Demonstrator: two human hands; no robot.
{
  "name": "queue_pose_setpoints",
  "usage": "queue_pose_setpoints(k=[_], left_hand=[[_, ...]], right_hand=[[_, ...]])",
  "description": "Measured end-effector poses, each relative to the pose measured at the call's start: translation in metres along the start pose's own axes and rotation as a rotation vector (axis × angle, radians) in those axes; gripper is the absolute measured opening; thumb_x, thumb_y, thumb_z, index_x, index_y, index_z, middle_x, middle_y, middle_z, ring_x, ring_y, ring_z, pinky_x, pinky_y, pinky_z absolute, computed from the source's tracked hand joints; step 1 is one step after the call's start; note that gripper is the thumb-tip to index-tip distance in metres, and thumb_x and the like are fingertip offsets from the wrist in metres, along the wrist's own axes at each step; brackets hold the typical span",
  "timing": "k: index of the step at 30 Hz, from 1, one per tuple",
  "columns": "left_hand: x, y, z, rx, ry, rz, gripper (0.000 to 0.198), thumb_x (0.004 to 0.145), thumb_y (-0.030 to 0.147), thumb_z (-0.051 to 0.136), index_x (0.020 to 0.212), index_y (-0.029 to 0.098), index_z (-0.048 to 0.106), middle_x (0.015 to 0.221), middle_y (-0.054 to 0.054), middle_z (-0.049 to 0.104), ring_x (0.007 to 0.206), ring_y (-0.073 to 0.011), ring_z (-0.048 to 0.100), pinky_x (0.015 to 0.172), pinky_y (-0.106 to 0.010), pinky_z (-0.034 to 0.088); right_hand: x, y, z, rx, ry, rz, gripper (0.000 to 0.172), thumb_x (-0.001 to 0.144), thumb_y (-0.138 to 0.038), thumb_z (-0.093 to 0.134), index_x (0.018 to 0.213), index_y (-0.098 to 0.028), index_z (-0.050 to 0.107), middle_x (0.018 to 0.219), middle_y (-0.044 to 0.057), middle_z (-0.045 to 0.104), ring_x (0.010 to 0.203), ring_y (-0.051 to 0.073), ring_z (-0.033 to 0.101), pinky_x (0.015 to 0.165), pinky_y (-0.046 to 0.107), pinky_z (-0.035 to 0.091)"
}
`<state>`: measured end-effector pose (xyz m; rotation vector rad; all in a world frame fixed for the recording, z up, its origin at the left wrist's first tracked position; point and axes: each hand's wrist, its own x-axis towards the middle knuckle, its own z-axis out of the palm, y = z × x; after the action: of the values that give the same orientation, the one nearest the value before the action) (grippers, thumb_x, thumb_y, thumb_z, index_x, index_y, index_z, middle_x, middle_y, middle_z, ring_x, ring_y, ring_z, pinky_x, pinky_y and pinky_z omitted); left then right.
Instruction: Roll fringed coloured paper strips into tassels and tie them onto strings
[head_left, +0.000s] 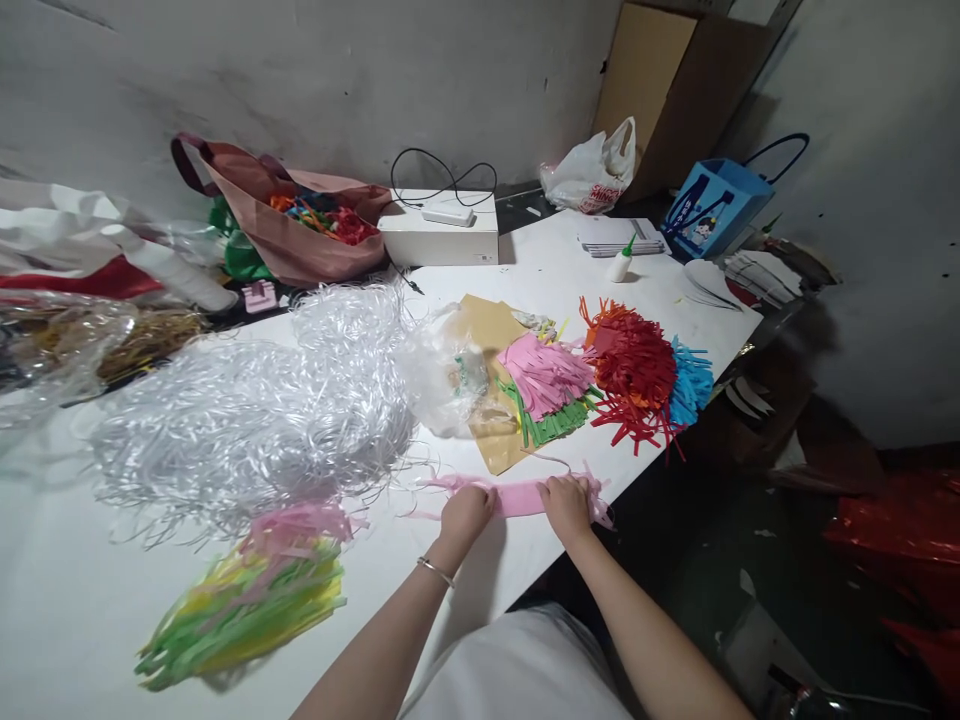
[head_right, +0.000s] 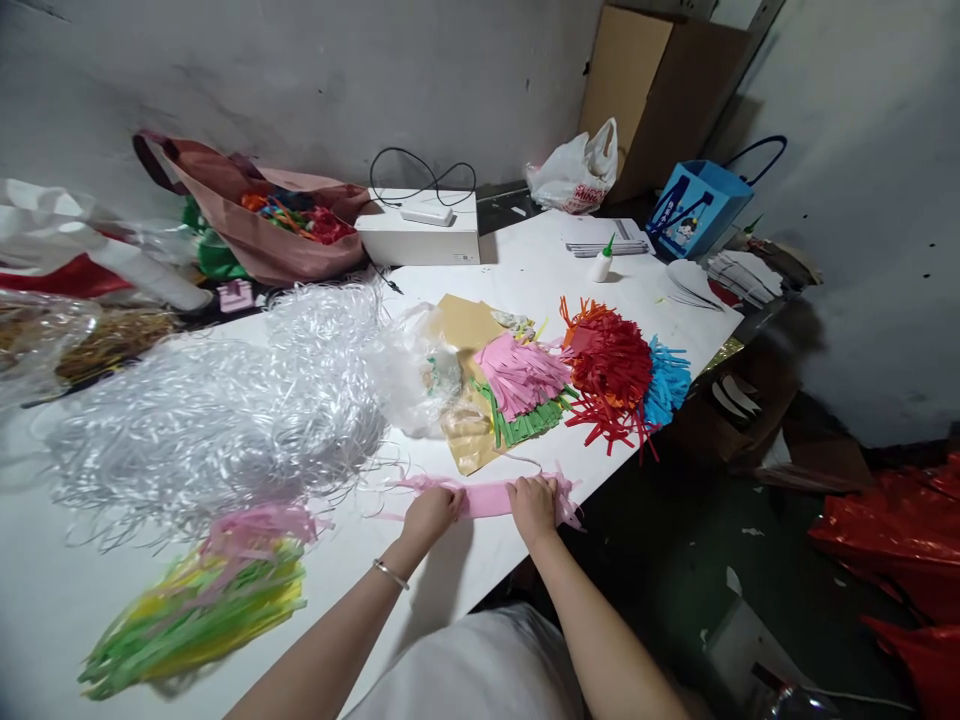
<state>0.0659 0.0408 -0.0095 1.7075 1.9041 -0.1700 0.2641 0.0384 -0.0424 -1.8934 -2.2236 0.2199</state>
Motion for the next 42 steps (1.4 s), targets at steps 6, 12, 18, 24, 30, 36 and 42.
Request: queue_pose_setpoints(k=[6,12,18,24,30,36,42], left_hand=[[0.011,0.002,-0.002,0.03,-0.044,-0.054,0.042,0.089,0.033,0.038,0.081,0.011,0.073,0.082,-0.018,0.073,0.078,-0.0282,0.069,0.065,-0.034,0.047],[0.012,0.004,-0.003,0.036,-0.044,-0.071,0.043,0.089,0.036,0.04,0.084,0.009,0.073,0.085,-0.021,0.072,0.08,-0.0281,0.069,0.068,-0.035,0.049],[-0.016,-0.003,-0.011,0.05,0.088,0.021,0.037,0.094,0.031,0.037,0.095,0.011,0.068,0.099,-0.018,0.069,0.092,-0.0285,0.065,0.076,-0.039,0.049],[-0.047,0.003,0.023,0.073,0.438,0.739,0.032,0.091,0.014,0.043,0.12,0.017,0.056,0.125,-0.011,0.06,0.12,-0.026,0.048,0.105,-0.047,0.032],[-0.039,0.004,0.039,0.082,0.269,0.624,0.023,0.091,0.015,0.047,0.105,0.02,0.064,0.102,-0.007,0.067,0.094,-0.0231,0.056,0.088,-0.043,0.038],[-0.039,-0.013,0.031,-0.016,0.329,0.482,0.024,0.095,0.02,0.042,0.099,0.02,0.066,0.104,-0.008,0.065,0.098,-0.023,0.054,0.088,-0.04,0.033],[-0.033,-0.001,0.022,0.055,0.314,0.29,0.031,0.096,0.025,0.037,0.087,0.019,0.066,0.093,-0.008,0.065,0.091,-0.0243,0.054,0.082,-0.04,0.031]], right_hand=[[0.001,-0.003,-0.013,-0.029,0.045,0.014,0.011,0.09,-0.029,0.061,0.092,-0.018,0.064,0.093,0.01,0.068,0.094,0.026,0.057,0.092,0.045,0.03],[-0.022,-0.001,-0.018,0.084,0.062,-0.522,0.013,0.093,-0.022,0.054,0.103,-0.024,0.062,0.103,0.004,0.066,0.106,0.019,0.053,0.11,0.045,0.02],[-0.025,0.001,0.004,0.083,0.112,-0.488,0.019,0.096,-0.013,0.046,0.089,-0.022,0.061,0.089,0.001,0.066,0.091,0.016,0.056,0.107,0.043,0.025],[-0.036,0.002,0.005,0.104,0.084,-0.492,0.021,0.096,-0.014,0.043,0.087,-0.021,0.06,0.087,0.0,0.065,0.09,0.016,0.058,0.108,0.042,0.025],[-0.051,0.003,0.001,0.103,0.068,-0.447,0.018,0.095,-0.019,0.048,0.105,-0.021,0.062,0.105,0.007,0.066,0.106,0.02,0.055,0.104,0.041,0.031],[-0.047,0.007,0.002,0.099,0.094,-0.299,0.016,0.094,-0.017,0.051,0.09,-0.022,0.065,0.103,0.006,0.066,0.105,0.019,0.054,0.101,0.041,0.031],[-0.028,0.004,-0.01,0.069,0.07,-0.135,0.019,0.092,-0.019,0.055,0.075,-0.02,0.063,0.114,0.008,0.062,0.115,0.023,0.047,0.102,0.046,0.027]])
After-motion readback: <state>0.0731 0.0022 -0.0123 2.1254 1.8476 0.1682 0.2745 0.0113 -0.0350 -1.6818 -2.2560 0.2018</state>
